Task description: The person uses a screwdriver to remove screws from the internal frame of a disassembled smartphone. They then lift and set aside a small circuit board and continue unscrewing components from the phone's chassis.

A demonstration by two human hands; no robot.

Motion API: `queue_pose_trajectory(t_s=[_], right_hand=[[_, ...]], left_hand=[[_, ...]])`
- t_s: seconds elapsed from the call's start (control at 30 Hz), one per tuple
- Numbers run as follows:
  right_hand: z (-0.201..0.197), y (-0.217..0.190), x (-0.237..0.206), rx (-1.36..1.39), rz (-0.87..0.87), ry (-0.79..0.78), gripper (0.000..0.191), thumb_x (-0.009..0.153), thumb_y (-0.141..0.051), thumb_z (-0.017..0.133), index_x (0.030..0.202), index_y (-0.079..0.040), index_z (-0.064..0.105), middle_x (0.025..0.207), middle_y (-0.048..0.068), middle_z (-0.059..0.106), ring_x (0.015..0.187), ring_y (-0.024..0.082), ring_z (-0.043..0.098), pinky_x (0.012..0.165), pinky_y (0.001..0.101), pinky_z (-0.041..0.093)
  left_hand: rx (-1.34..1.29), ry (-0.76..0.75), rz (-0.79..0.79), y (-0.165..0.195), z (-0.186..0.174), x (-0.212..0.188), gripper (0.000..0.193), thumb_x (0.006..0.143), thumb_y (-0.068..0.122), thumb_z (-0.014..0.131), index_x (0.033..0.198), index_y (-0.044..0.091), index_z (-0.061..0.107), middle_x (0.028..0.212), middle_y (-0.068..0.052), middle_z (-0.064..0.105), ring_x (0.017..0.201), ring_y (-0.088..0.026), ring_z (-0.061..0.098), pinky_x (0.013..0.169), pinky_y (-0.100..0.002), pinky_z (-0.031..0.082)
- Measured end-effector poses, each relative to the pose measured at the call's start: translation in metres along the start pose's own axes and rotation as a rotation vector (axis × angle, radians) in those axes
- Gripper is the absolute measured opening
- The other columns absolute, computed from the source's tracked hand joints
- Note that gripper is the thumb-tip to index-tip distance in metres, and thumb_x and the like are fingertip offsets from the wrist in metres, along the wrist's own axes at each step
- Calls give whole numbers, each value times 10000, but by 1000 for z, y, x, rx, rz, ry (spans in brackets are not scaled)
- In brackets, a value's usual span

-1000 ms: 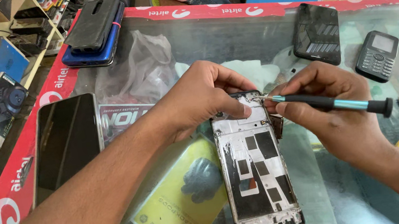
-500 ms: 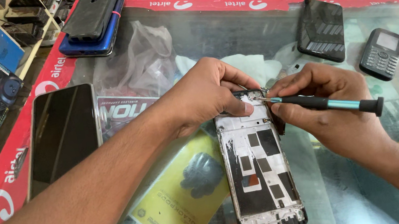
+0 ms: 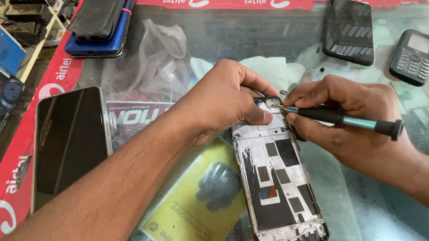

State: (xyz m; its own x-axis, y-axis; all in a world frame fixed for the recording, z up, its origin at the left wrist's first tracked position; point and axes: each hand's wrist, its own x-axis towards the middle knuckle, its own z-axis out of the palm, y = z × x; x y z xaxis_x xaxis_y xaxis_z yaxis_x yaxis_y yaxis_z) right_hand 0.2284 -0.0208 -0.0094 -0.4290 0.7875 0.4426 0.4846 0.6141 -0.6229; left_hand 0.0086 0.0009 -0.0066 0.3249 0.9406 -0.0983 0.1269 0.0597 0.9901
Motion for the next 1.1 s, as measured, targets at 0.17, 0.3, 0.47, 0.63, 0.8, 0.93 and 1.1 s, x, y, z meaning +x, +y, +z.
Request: queue_pose_trajectory(t_s=[0.17, 0.3, 0.47, 0.63, 0.8, 0.93, 1.1], right_hand=[[-2, -3, -4, -175, -199, -15, 199, 841, -91, 800, 921, -19, 632, 1045, 64, 783, 787, 109, 747, 677, 253, 590], [-2, 1, 0, -227, -172, 98, 230, 876, -96, 809, 945, 5, 613, 1071, 79, 770, 767, 114, 727, 636, 258, 553], [-3, 10, 4, 185, -46, 22, 170, 885, -91, 792, 920, -20, 642, 1069, 81, 772, 846, 71, 722, 717, 236, 621], [-8, 11, 0, 27, 10, -22, 175, 803, -92, 829, 879, -11, 694, 1033, 72, 798, 791, 67, 737, 677, 229, 618], [-7, 7, 1, -51, 4, -39, 182, 787, -112, 841, 879, -14, 718, 1010, 62, 810, 772, 74, 743, 664, 232, 616], [-10, 4, 1, -105, -73, -71, 178, 794, -141, 840, 877, -40, 720, 1018, 49, 808, 789, 82, 765, 673, 239, 617], [-11, 4, 2, -190, -87, -89, 205, 780, -162, 844, 884, -44, 712, 1030, 41, 809, 781, 103, 774, 647, 260, 604]], left_hand=[[25, 6, -22, 0, -1, 0, 356, 668, -116, 797, 1021, -76, 762, 804, -157, 745, 688, -173, 683, 607, -307, 545], [22, -22, -50, -1, 6, 2, 382, 626, -138, 765, 1001, -66, 771, 822, -139, 773, 705, -163, 723, 640, -288, 594], [-13, 32, 7, -1, 4, 4, 394, 621, -139, 782, 1009, -72, 768, 892, -165, 776, 788, -177, 737, 693, -297, 599], [7, 19, -29, -1, 4, 2, 398, 629, -115, 794, 1022, -64, 760, 907, -172, 772, 803, -197, 737, 709, -317, 598], [43, 15, -17, 1, 4, 0, 402, 624, -102, 794, 1022, -59, 763, 922, -161, 778, 822, -188, 744, 722, -308, 602], [56, 9, -22, 0, 4, -1, 402, 622, -87, 812, 1019, -54, 763, 934, -167, 780, 830, -193, 735, 730, -306, 592], [56, 6, -6, 0, 4, -1, 409, 611, -84, 815, 1016, -51, 768, 946, -152, 783, 861, -176, 741, 750, -304, 594]])
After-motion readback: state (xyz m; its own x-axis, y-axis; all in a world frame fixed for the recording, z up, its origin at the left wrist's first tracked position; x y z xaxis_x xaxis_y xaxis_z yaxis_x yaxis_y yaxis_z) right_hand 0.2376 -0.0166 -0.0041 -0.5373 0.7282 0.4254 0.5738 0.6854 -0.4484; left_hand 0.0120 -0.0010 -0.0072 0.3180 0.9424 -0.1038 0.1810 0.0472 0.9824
